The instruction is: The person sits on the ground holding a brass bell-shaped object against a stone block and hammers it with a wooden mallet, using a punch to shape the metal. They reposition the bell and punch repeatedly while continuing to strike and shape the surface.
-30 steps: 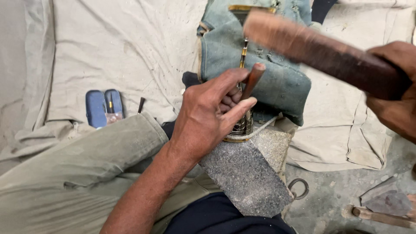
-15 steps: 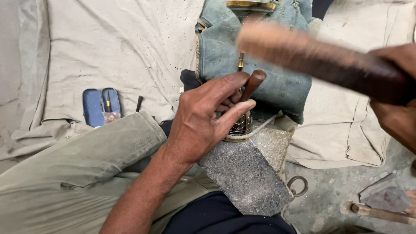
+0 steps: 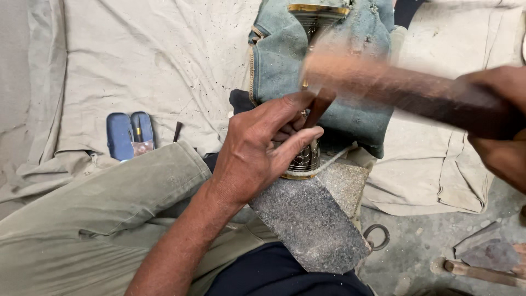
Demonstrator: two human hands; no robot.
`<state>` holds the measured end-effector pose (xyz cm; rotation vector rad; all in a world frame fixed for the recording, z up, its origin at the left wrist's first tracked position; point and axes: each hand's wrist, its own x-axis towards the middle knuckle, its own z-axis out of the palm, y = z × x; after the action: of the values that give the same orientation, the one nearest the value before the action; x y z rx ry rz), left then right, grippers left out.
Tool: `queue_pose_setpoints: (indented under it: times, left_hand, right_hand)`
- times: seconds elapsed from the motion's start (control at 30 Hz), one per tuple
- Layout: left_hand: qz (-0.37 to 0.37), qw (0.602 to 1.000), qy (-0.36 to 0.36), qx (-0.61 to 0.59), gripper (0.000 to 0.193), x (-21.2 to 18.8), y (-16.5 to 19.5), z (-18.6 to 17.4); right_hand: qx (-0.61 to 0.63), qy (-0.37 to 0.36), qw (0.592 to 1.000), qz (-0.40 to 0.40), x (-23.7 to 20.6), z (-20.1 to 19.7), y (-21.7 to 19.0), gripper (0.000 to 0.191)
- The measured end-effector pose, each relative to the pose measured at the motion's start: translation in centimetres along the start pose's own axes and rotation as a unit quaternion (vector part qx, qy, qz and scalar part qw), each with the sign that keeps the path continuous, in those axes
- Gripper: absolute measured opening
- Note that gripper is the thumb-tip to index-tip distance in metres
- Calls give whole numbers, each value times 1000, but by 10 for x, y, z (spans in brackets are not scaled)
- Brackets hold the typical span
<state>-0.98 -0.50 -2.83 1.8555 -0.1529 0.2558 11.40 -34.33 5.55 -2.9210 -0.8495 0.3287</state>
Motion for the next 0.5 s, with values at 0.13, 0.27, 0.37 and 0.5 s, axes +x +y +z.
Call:
queue_pose_setpoints:
  times: [0.13, 0.27, 0.37, 0.5]
  left_hand:
    - [16, 1000, 8, 15, 46, 0, -2, 2]
    - [-7, 1000, -11, 3, 48, 3, -2, 1]
    - [3, 1000, -5, -2, 48, 1, -1, 0]
    - [15, 1000, 7, -19, 46, 1, -4, 2]
  right_hand:
    - [-70, -45, 996, 22, -1, -4, -3, 43]
    - [-23, -19, 999, 36, 4, -2, -11, 35]
    - [-1, -14, 999, 53, 1, -1, -14, 29]
    - [-3, 2, 997, 74, -14, 12, 7, 23]
